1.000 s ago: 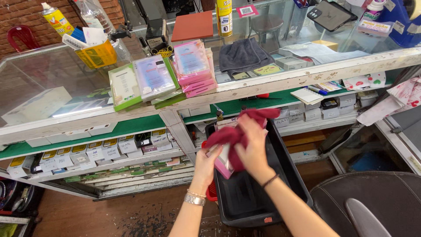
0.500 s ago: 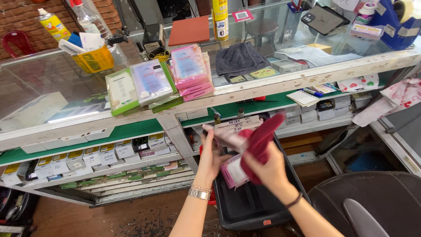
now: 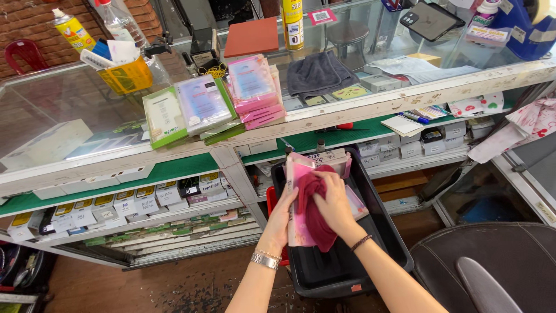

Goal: The person wipes packaged phone accessory boxes and a black plastic tray with a red cloth, then stacks the cleaned packages on the glass display counter. They then move to another shelf and wipe more packaged accessory boxes with a gray cloth, placing each back on the shelf.

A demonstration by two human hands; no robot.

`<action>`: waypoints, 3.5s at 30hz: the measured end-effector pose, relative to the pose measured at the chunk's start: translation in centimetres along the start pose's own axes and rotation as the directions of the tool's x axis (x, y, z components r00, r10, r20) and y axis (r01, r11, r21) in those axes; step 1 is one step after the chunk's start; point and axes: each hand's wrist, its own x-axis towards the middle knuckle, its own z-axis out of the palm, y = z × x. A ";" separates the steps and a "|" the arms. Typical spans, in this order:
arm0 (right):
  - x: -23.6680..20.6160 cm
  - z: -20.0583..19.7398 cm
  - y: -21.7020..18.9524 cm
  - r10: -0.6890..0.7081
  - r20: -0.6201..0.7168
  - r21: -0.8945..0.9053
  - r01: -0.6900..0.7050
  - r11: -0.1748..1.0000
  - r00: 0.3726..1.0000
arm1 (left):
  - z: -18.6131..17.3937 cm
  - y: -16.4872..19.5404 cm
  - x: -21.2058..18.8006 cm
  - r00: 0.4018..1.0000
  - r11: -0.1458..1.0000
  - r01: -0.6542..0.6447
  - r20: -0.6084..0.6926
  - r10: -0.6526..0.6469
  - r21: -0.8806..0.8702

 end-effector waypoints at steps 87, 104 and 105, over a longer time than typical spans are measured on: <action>0.2 -7.7 2.6 0.467 0.187 0.908 -0.334 0.252 0.864 | 4.1 1.1 -1.8 0.983 0.571 0.019 0.089 -0.161 0.820; 3.0 -4.2 -2.1 0.071 -0.332 0.188 -0.008 0.982 0.941 | 3.2 1.7 -2.2 0.929 0.760 -0.126 0.344 -0.134 0.638; 3.7 -4.9 -1.4 0.277 -0.236 0.515 -0.121 0.848 0.932 | 2.7 2.2 -2.3 0.928 0.812 -0.055 0.331 -0.174 0.581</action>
